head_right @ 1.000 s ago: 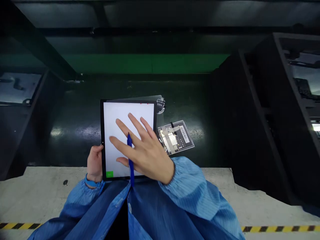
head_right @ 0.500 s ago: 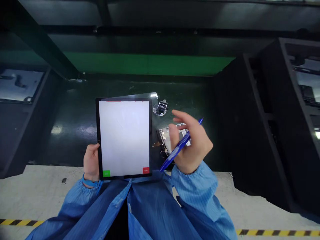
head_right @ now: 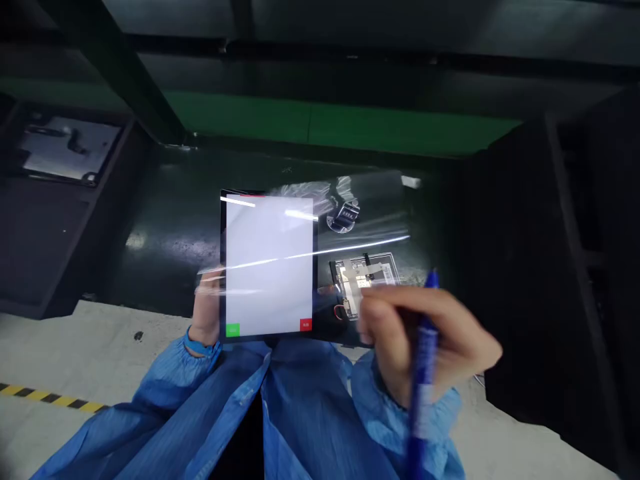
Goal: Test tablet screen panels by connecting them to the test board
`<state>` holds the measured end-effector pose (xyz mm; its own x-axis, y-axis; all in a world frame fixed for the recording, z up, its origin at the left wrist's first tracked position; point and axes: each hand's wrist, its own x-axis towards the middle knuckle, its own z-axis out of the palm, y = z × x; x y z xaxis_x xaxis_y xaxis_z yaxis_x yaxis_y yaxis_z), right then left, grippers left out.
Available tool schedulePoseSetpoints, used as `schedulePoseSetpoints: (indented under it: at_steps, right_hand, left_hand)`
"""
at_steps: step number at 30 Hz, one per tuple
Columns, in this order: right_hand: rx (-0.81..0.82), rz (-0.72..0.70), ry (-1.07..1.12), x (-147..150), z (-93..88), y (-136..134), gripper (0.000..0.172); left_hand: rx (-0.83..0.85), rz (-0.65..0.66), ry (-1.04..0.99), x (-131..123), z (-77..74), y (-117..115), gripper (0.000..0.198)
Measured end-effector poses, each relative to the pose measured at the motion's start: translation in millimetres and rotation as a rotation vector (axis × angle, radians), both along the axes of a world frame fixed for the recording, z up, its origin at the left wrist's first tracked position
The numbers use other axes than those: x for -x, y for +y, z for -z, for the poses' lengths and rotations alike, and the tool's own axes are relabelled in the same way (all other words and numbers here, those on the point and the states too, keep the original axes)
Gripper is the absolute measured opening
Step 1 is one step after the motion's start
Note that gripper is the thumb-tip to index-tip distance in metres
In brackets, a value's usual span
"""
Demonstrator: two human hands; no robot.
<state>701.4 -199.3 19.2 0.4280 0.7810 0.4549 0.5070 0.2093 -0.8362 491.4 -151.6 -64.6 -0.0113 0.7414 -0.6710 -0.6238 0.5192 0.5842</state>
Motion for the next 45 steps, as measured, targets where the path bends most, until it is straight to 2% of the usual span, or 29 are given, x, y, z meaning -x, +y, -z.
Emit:
schedulePoseSetpoints:
  at_steps: [2,4,8,12,18,27,36,39,42,45]
  right_hand:
    - [-0.039,0.033,0.197,1,5.5,9,0.011]
    - [0.036,-0.033,0.246,7,21.5,19,0.01]
    - [0.199,-0.046,0.161,19,57.6,28,0.011]
    - [0.22,-0.001,0.022,22,72.1,25,0.015]
    - [0.227,-0.007,-0.047,20,72.4,26,0.018]
    - [0.175,-0.043,-0.107,22,66.5,27,0.012]
    - [0.158,0.008,-0.177,27,65.0,24,0.011]
    - [0.151,0.006,-0.278,24,65.2,22,0.012]
    - [0.133,0.055,-0.419,18,59.5,20,0.017]
    - [0.1,0.156,-0.399,9,46.7,20,0.022]
  left_hand:
    - [-0.028,0.031,-0.043,0,-1.0,0,0.03]
    - [-0.038,0.056,-0.077,0,-1.3,-1,0.039]
    - [-0.045,0.058,-0.07,1,-1.2,-2,0.043]
    - [-0.039,0.037,-0.046,1,-2.0,-3,0.041]
    - [-0.056,0.057,-0.067,2,-0.6,-5,0.046]
    - [-0.042,0.063,-0.095,4,0.3,-6,0.045]
    - [-0.057,0.034,-0.083,3,-3.3,-6,0.04]
    - [-0.034,0.054,-0.092,3,-3.8,-6,0.04]
    - [-0.041,0.025,-0.068,4,-4.1,-6,0.035]
    - [-0.053,0.001,-0.043,5,-5.6,-6,0.031]
